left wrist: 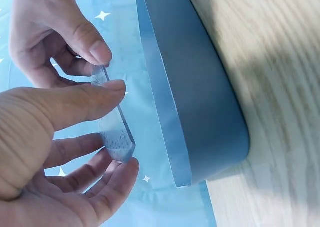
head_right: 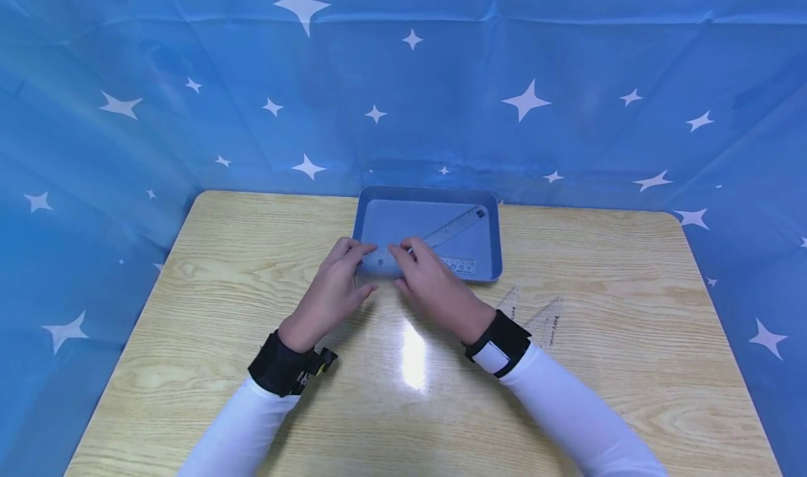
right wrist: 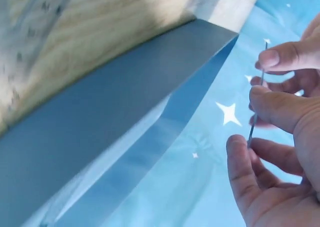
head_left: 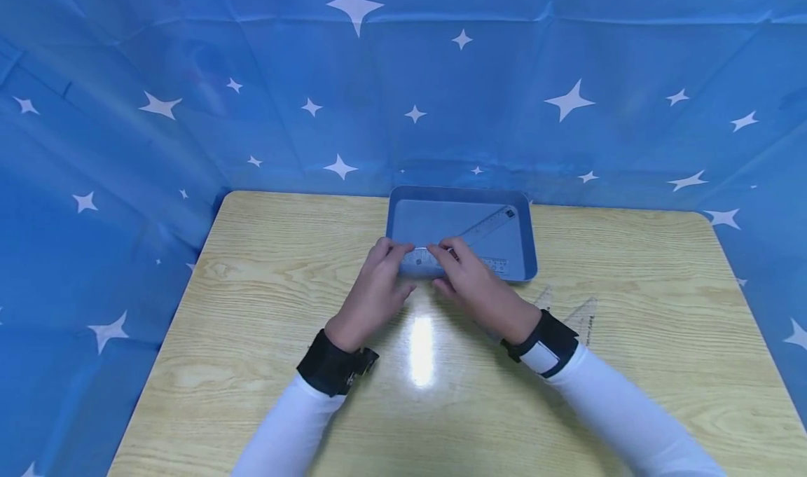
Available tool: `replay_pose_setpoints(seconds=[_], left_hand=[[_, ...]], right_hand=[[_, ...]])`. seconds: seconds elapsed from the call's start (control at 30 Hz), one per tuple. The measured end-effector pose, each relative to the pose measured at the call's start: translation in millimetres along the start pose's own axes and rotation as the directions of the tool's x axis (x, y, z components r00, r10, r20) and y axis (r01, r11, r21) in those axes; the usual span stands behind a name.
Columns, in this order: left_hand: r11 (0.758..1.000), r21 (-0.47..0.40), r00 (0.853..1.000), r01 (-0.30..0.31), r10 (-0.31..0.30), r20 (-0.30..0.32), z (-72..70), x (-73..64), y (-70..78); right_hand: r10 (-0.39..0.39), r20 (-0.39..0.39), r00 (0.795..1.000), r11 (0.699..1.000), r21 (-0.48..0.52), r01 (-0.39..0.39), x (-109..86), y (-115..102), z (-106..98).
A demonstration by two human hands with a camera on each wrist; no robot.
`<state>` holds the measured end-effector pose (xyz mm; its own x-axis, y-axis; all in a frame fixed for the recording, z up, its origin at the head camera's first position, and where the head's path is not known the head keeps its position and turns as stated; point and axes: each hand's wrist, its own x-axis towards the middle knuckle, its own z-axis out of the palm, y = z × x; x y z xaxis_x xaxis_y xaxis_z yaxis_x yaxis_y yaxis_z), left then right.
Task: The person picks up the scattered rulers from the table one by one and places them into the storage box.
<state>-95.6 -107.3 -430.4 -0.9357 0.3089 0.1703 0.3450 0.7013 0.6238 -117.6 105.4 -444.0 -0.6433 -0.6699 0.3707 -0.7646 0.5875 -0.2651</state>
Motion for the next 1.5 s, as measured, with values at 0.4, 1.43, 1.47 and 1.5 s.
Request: replay_pose_setpoints(seconds=[0.4,1.43,1.47,1.5], left_hand=[[0.995,0.098,0.999,-0.033,0.033,-0.004,4.3,19.2,-1.2],[0.984,0.176,0.984,-0.034,0.002,0.179,-3.1,93.2,-30.5],[0.982,0.185,0.983,-0.033,-0.002,0.186,-3.1,96.4,-30.5],[0.98,0.195,0.981,-0.033,-0.006,0.193,-3.0,99.6,-30.6]], right_hand=[[0.021,0.083,0.996,0.998,-0.057,-0.016,19.2,11.3,-12.9],[0.109,0.407,0.907,0.993,-0.088,-0.08,77.4,64.5,-20.6],[0.116,0.41,0.905,0.992,-0.092,-0.085,79.0,66.2,-20.1],[0.119,0.412,0.903,0.992,-0.095,-0.087,80.5,67.8,-19.9]])
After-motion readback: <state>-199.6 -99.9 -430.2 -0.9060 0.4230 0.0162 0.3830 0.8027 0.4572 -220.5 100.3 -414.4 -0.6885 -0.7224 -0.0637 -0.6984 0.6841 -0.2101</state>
